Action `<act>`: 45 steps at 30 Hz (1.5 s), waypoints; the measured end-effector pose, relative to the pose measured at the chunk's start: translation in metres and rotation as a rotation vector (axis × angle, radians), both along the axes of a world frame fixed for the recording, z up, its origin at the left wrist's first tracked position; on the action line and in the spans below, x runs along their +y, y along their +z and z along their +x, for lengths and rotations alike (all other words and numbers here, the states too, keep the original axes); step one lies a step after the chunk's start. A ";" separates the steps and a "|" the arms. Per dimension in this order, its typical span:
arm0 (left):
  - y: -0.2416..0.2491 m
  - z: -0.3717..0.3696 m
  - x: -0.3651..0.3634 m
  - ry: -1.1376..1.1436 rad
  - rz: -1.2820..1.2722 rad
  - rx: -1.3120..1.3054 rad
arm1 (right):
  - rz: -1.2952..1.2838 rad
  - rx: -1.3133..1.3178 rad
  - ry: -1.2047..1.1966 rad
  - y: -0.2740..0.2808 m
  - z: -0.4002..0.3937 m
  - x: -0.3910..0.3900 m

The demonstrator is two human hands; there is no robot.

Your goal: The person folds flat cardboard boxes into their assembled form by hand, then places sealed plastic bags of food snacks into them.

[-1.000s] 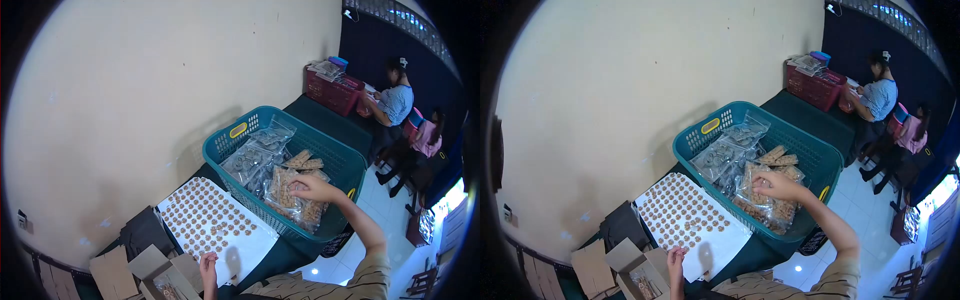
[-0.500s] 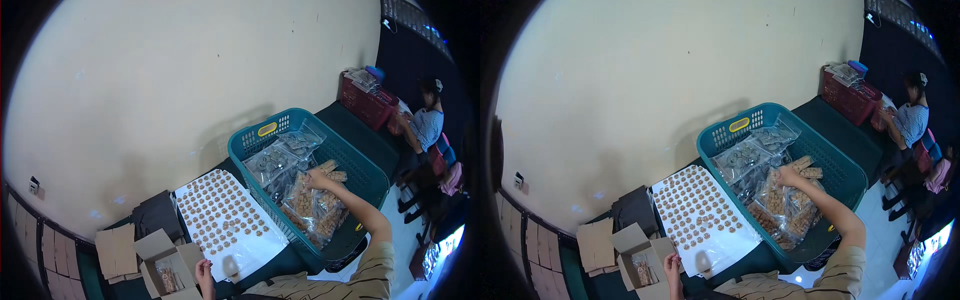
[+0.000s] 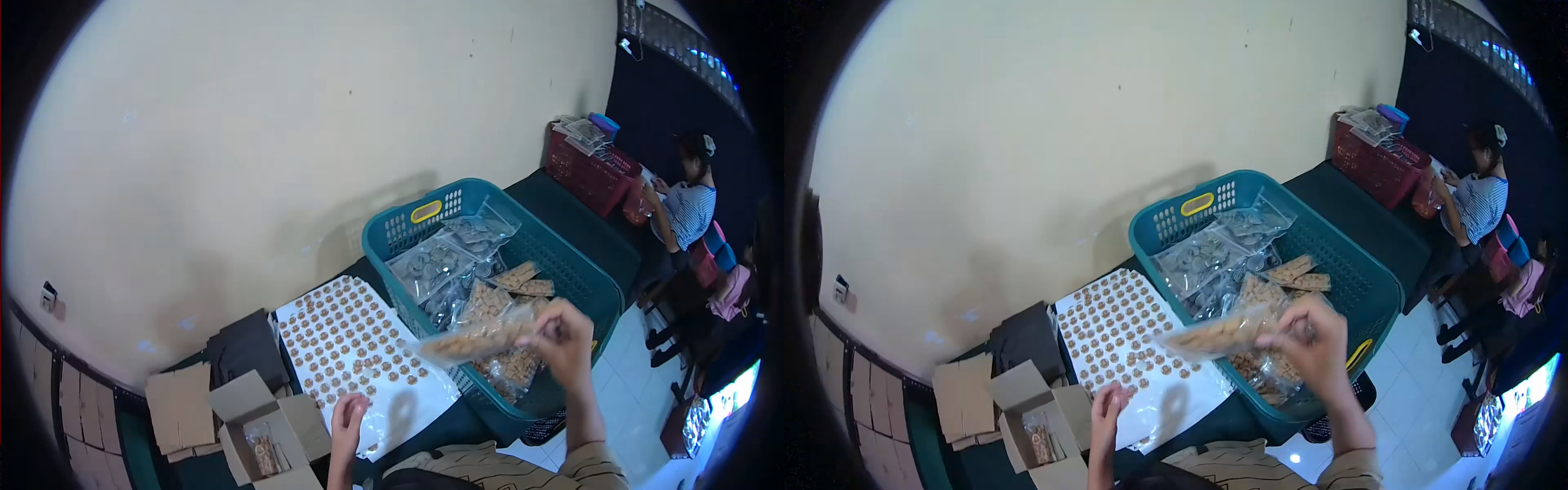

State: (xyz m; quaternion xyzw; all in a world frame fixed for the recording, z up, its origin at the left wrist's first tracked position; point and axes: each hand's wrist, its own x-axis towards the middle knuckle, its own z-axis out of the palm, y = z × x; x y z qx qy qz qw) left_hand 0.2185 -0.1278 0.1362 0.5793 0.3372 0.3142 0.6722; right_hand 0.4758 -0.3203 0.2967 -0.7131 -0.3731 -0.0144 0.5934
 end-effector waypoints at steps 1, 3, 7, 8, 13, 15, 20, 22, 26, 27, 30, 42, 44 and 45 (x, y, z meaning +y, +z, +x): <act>0.011 0.002 0.000 -0.016 0.088 -0.043 | 0.048 0.109 0.058 -0.007 -0.017 0.003; 0.039 0.004 0.002 0.057 0.359 -0.150 | -0.065 -0.073 0.124 -0.004 -0.050 0.016; 0.086 0.003 0.004 -0.107 0.653 -0.039 | -0.113 -0.150 0.356 -0.045 -0.087 0.063; 0.087 0.006 0.002 -0.071 0.650 -0.017 | -0.095 -0.161 0.413 -0.053 -0.094 0.074; 0.067 0.005 -0.001 0.088 0.731 -0.076 | -0.110 -0.062 0.626 -0.064 -0.108 0.103; 0.060 -0.004 0.000 0.134 0.712 -0.053 | -0.125 0.047 0.717 -0.070 -0.109 0.110; 0.044 -0.032 0.014 0.072 0.506 -0.002 | -0.162 -0.004 0.759 -0.088 -0.117 0.128; 0.045 -0.037 0.015 0.101 0.392 -0.073 | -0.226 0.118 0.806 -0.086 -0.122 0.131; 0.038 -0.044 0.021 0.129 0.396 -0.051 | -0.200 0.003 0.824 -0.097 -0.124 0.138; 0.036 -0.042 0.023 0.133 0.395 -0.052 | -0.202 0.001 0.828 -0.100 -0.124 0.140; 0.038 -0.041 0.026 0.071 0.239 0.098 | -0.125 -0.148 0.750 -0.112 -0.121 0.145; -0.005 -0.038 0.017 0.205 0.319 0.050 | -0.133 1.010 0.705 -0.190 -0.115 0.155; -0.029 -0.043 0.005 0.026 0.042 0.021 | -0.036 1.194 0.707 -0.207 -0.119 0.155; -0.043 -0.043 0.000 -0.050 -0.022 0.078 | 0.066 1.375 0.707 -0.211 -0.121 0.155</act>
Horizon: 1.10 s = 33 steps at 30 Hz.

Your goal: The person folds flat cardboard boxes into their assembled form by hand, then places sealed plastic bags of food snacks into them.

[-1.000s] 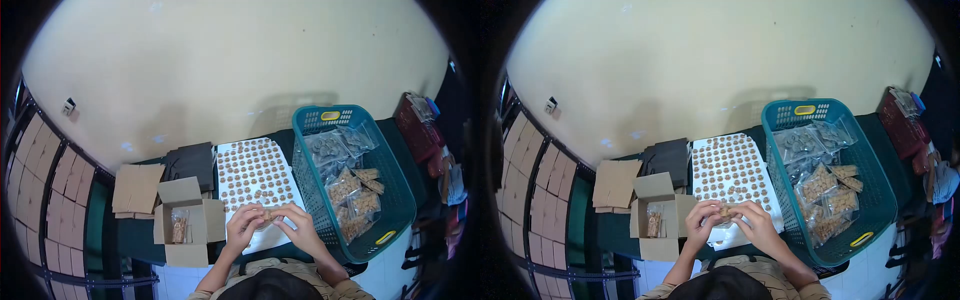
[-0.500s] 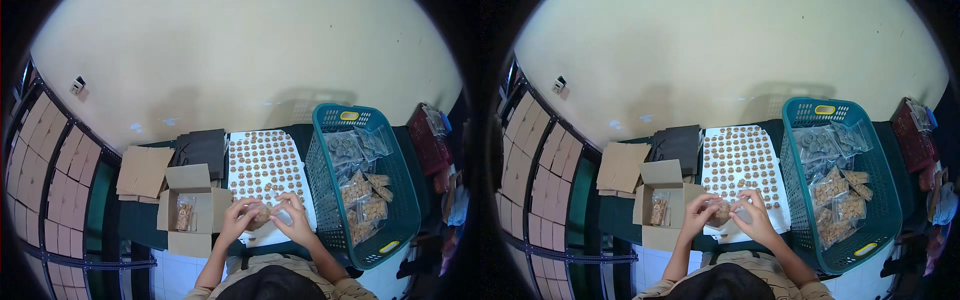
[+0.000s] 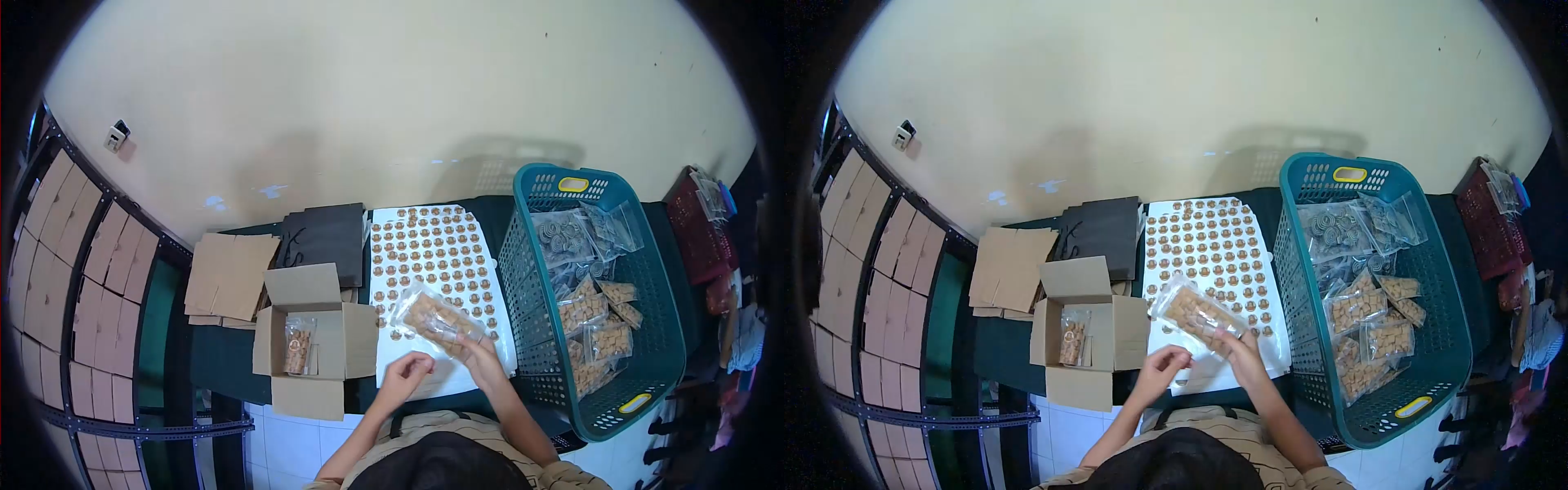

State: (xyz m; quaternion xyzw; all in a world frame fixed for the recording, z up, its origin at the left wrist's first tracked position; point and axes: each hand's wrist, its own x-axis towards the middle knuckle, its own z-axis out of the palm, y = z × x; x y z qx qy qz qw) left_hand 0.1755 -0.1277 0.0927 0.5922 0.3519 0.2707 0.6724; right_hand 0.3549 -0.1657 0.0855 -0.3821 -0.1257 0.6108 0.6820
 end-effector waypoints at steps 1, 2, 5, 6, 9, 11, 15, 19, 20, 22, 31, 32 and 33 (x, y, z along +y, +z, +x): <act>-0.009 0.003 -0.004 0.002 -0.001 0.001 | -0.013 0.054 0.043 0.005 -0.005 -0.002; -0.017 0.007 -0.007 0.067 -0.230 -0.035 | -0.015 0.056 0.045 -0.003 -0.012 -0.003; -0.028 0.010 -0.007 0.244 -0.524 -0.152 | 0.027 0.055 0.096 -0.017 -0.029 -0.001; -0.028 0.012 -0.007 0.360 -0.587 -0.235 | 0.024 0.054 0.092 -0.020 -0.031 -0.001; -0.028 0.012 0.003 0.454 -0.535 -0.248 | -0.069 0.034 0.214 -0.020 -0.039 -0.004; -0.034 0.006 0.013 0.463 -0.434 -0.373 | -0.099 -0.027 0.291 -0.021 -0.048 -0.009; -0.021 -0.016 0.025 0.536 -0.365 -0.355 | -0.107 -0.155 0.430 -0.038 -0.046 -0.009; -0.010 -0.052 0.035 0.594 -0.342 -0.378 | -0.275 -0.905 0.073 -0.138 -0.009 0.006; -0.008 -0.061 0.035 0.595 -0.335 -0.377 | -0.350 -1.177 -0.138 -0.177 0.010 0.006; -0.004 -0.068 0.035 0.599 -0.328 -0.380 | -0.598 -1.535 -0.185 -0.180 0.041 0.001; -0.013 -0.071 0.030 0.691 -0.328 -0.255 | -0.517 -1.638 -0.263 -0.200 0.056 -0.009; -0.017 -0.068 0.028 0.680 -0.324 -0.218 | -0.585 -1.571 -0.244 -0.200 0.057 -0.006; 0.008 -0.057 0.024 0.659 -0.323 -0.175 | -0.596 -1.579 -0.315 -0.204 0.057 -0.002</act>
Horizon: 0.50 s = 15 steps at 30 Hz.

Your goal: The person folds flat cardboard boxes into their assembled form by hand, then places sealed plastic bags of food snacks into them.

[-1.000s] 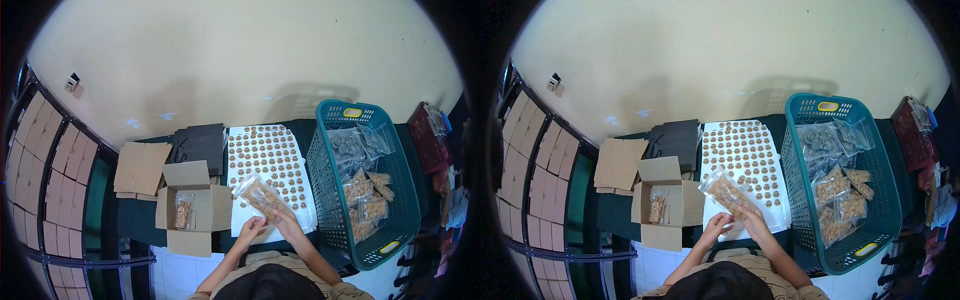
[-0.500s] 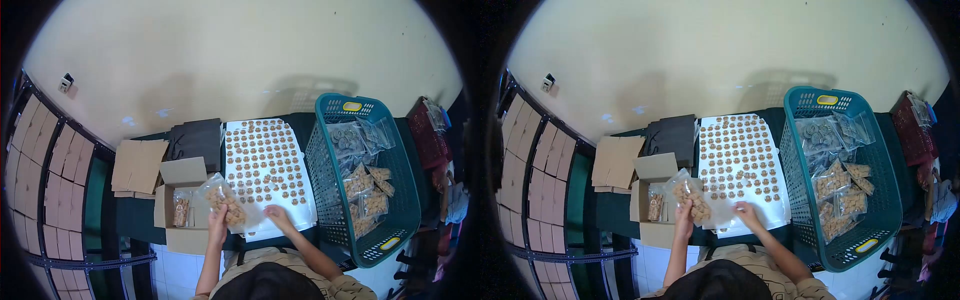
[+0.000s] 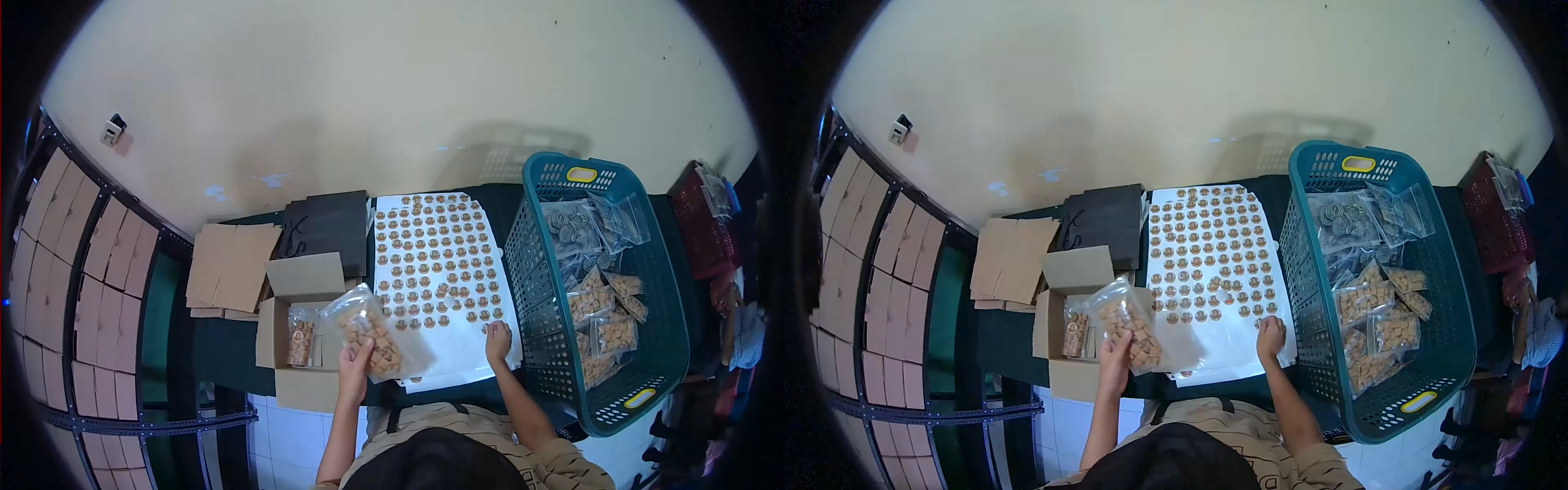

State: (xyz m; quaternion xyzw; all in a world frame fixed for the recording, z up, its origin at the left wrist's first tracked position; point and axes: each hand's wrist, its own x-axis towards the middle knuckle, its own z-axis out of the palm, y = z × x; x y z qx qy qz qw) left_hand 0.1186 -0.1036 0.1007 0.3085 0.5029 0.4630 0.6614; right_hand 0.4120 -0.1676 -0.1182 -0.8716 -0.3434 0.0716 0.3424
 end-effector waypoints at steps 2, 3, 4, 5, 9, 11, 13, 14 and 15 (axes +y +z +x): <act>0.003 0.012 -0.002 -0.049 0.049 -0.042 | 0.006 0.065 -0.001 -0.001 0.002 0.000; 0.004 0.017 -0.003 -0.097 0.096 -0.083 | 0.009 0.130 0.000 0.006 0.001 0.002; 0.001 0.020 -0.005 -0.113 0.092 -0.032 | 0.009 0.222 0.008 0.017 -0.002 0.000; 0.002 0.024 -0.005 -0.107 0.097 -0.034 | 0.014 0.220 0.015 0.019 -0.002 0.001; 0.013 0.037 -0.010 -0.227 0.119 0.020 | 0.273 0.618 0.136 0.087 -0.013 0.000; 0.026 0.047 -0.014 -0.312 0.087 0.017 | 0.470 1.047 0.275 0.178 -0.033 -0.001; 0.027 0.052 -0.016 -0.367 0.120 0.010 | 0.491 1.031 0.376 0.228 -0.044 -0.009; 0.033 0.058 -0.019 -0.383 0.131 -0.013 | 0.511 1.015 0.478 0.245 -0.049 -0.012; 0.037 0.063 -0.022 -0.398 0.143 -0.036 | 0.514 1.010 0.474 0.259 -0.053 -0.015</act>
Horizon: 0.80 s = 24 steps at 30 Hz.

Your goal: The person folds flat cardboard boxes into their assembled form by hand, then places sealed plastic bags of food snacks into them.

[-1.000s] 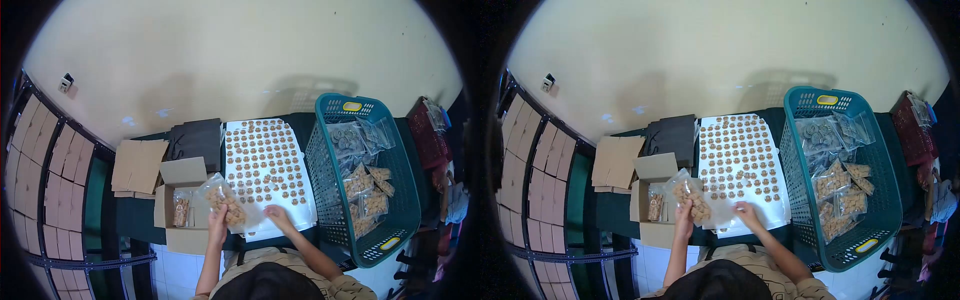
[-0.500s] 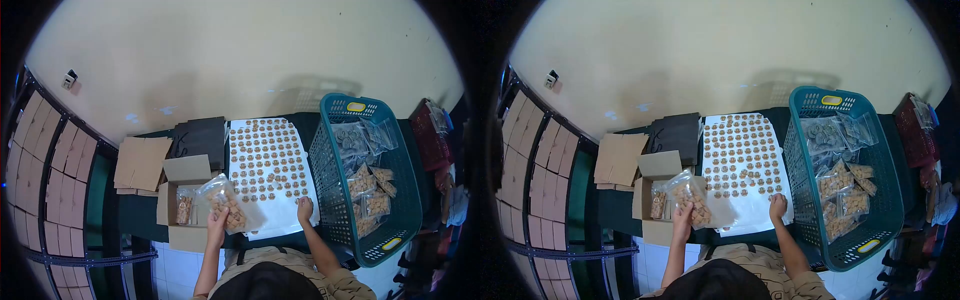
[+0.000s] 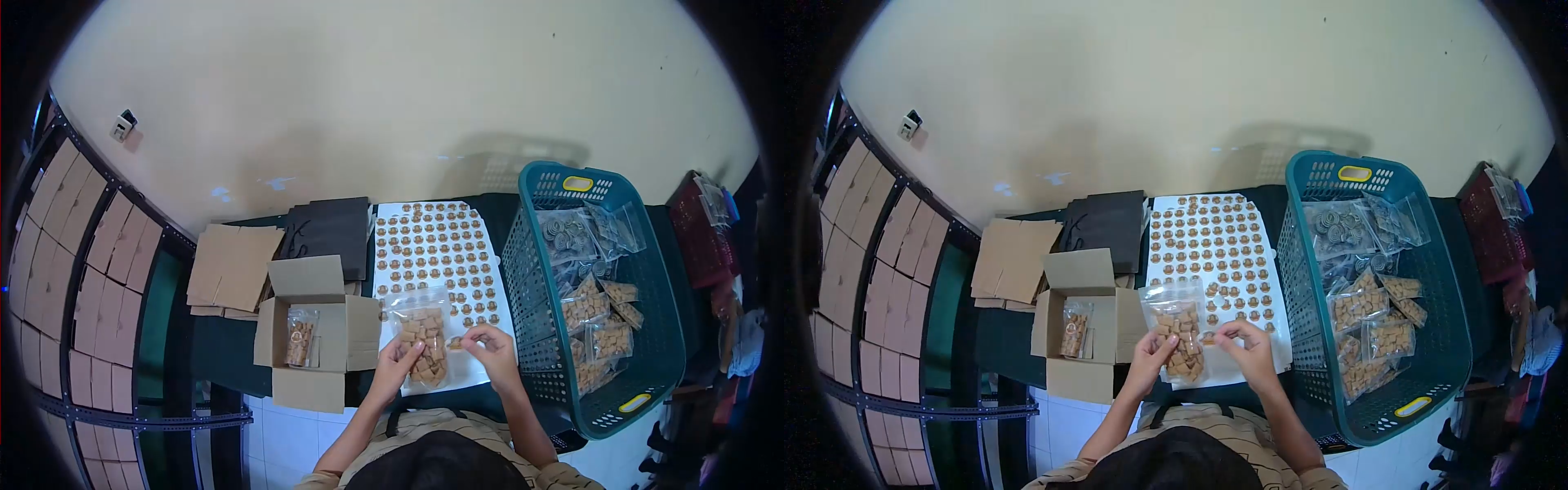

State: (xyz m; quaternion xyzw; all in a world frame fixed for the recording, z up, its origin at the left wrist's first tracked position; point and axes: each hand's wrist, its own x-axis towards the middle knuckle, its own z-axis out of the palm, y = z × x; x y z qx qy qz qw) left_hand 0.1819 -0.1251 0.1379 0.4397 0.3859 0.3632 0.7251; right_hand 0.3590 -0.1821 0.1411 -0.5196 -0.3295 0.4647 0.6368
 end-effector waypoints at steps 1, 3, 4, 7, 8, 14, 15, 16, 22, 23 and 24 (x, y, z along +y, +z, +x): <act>0.001 0.004 -0.002 -0.001 0.018 -0.001 | 0.034 -0.113 0.065 0.011 -0.004 -0.002; -0.008 0.002 -0.006 -0.058 0.043 0.042 | 0.097 -0.293 0.117 0.019 -0.011 -0.004; -0.005 0.002 -0.008 -0.109 0.067 0.090 | 0.098 -0.295 0.114 0.020 -0.013 -0.005; 0.002 0.006 -0.015 -0.085 0.073 0.057 | 0.050 -0.265 0.071 0.018 -0.015 -0.009; 0.002 0.007 -0.017 -0.070 0.059 0.023 | 0.050 -0.264 0.075 0.018 -0.014 -0.011; -0.001 0.009 -0.027 -0.068 0.110 0.067 | 0.012 -0.281 0.085 0.017 -0.013 -0.018; -0.002 0.010 -0.029 -0.050 0.115 0.064 | 0.023 -0.245 0.077 0.016 -0.013 -0.019; -0.002 0.010 -0.030 -0.048 0.115 0.062 | 0.035 -0.209 0.070 0.016 -0.014 -0.019; 0.003 0.015 -0.037 -0.032 0.133 0.041 | 0.027 -0.207 0.068 0.015 -0.013 -0.023; 0.003 0.017 -0.038 -0.031 0.133 0.042 | 0.027 -0.206 0.068 0.016 -0.013 -0.023; 0.003 0.019 -0.038 -0.014 0.140 0.009 | 0.024 -0.216 0.065 0.017 -0.013 -0.024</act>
